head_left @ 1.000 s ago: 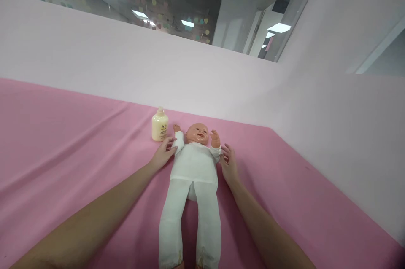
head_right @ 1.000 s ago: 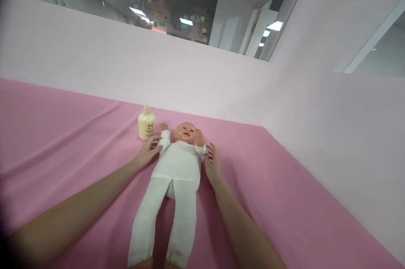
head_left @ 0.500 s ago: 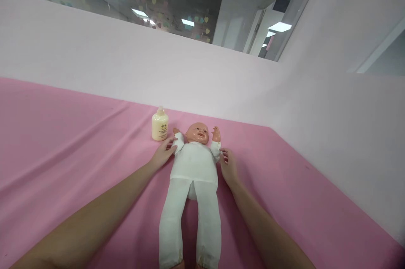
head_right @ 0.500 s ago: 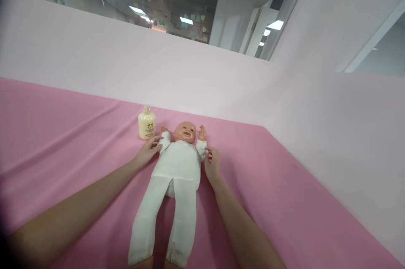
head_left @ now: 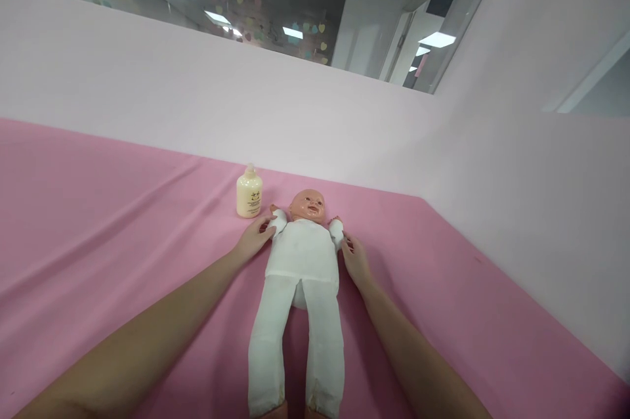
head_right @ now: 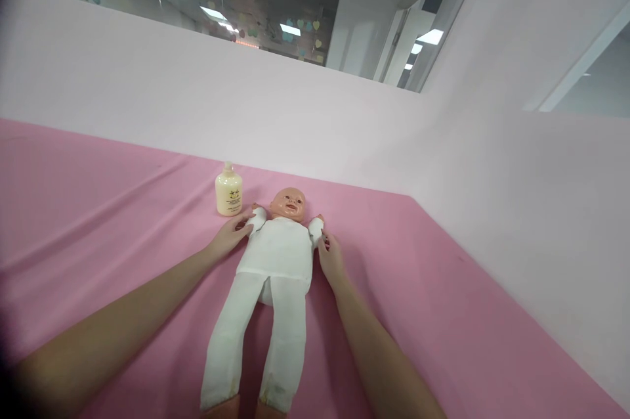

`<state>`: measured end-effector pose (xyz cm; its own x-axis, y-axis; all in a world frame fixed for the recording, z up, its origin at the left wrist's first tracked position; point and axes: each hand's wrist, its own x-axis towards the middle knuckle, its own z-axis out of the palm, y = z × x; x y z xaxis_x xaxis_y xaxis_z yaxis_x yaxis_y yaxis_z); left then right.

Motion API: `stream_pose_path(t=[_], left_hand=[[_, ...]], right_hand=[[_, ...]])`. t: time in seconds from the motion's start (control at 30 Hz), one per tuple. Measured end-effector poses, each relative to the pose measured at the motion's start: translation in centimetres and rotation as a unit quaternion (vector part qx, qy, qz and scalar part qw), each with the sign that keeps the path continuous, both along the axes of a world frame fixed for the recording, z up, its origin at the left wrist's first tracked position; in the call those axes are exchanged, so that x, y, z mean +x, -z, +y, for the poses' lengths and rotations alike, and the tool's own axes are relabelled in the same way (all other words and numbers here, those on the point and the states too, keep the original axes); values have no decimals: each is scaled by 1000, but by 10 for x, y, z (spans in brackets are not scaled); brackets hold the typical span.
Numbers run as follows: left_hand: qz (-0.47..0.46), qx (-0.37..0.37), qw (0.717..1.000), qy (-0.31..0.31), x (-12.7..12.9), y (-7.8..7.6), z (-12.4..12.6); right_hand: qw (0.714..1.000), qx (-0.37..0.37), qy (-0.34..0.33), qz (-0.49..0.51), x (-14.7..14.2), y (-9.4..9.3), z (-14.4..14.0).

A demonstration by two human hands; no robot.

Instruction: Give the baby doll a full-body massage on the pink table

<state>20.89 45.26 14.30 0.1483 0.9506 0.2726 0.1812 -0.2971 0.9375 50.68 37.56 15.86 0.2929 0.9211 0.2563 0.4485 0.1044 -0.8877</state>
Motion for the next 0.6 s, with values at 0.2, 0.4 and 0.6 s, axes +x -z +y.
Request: stream_pose_path(t=[0.2,0.4,0.6], left_hand=[[-23,-27,999,17,-2,1,0],[-137,-62,987,64,-1,-6,-3],[-231,-93,962,110,-2,-10,0]], right_hand=[[998,30,-17,61,1,5,1],[978,50,-65,191,0,0,-2],[974,56,-74,209,3,0,1]])
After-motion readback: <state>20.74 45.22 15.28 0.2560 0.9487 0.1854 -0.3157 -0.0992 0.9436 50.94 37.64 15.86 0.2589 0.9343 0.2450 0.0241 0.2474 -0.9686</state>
